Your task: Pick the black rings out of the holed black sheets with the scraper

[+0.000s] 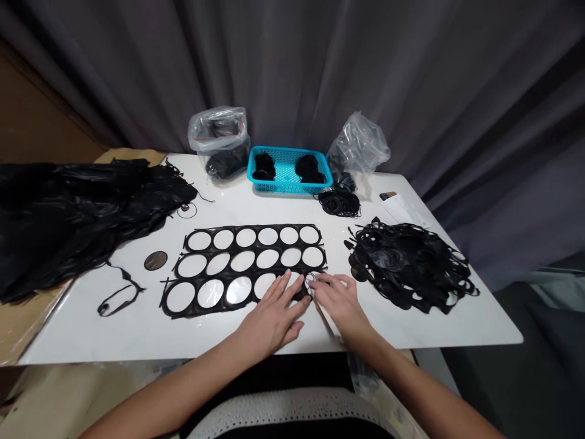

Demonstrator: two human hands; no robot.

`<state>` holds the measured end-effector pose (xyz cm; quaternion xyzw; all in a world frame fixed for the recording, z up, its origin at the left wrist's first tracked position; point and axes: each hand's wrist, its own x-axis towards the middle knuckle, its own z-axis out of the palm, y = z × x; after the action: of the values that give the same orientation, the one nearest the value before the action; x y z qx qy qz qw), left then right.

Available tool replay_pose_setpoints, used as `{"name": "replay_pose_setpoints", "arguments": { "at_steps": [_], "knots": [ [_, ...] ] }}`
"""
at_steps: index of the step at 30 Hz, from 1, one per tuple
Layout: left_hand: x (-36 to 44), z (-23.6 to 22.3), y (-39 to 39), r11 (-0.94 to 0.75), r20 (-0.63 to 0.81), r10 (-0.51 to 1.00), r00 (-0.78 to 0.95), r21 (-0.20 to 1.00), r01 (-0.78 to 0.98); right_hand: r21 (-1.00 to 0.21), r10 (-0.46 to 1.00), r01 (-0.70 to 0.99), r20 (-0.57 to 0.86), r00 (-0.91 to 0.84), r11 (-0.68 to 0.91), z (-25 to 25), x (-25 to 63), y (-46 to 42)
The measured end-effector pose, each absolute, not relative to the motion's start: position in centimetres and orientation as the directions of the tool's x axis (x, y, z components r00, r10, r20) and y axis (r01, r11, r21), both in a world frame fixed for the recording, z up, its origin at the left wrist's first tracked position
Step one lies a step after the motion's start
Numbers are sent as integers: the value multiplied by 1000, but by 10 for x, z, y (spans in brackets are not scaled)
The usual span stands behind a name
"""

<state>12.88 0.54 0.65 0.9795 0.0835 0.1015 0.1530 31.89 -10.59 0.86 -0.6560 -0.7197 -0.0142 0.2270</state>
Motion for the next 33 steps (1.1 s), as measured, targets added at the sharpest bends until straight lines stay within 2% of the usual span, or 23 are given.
{"name": "replay_pose_setpoints", "arguments": {
  "at_steps": [2,5,7,10,12,14,18,21,24,33],
  "knots": [
    [129,8,6,-936,154,193,969,325,135,-226,939,973,343,28,53,14,342,-94],
    [129,10,6,-934,127,182,975,333,131,-219,847,949,437,304,-228,25,388,-72],
    [129,14,5,-931,122,171,978,345,120,-308,774,890,449,447,-335,32,411,-59],
    [125,21,1,-915,123,126,984,398,67,-548,789,776,305,534,-314,39,415,-45],
    [123,24,2,-899,140,118,983,436,46,-673,824,682,190,533,-286,40,399,-39],
    [121,22,6,-898,187,193,963,430,96,-752,847,603,116,519,-266,39,377,-34],
    [119,8,21,-905,274,378,884,309,291,-854,938,501,50,344,-138,30,338,-28],
    [119,0,27,-909,263,392,882,258,327,-875,973,478,35,229,-81,22,326,-28],
    [119,-1,26,-906,257,398,881,261,334,-874,984,483,38,174,-52,16,325,-29],
    [117,1,26,-895,244,409,879,294,335,-848,985,530,71,157,-23,11,324,-31]
  ]
}}
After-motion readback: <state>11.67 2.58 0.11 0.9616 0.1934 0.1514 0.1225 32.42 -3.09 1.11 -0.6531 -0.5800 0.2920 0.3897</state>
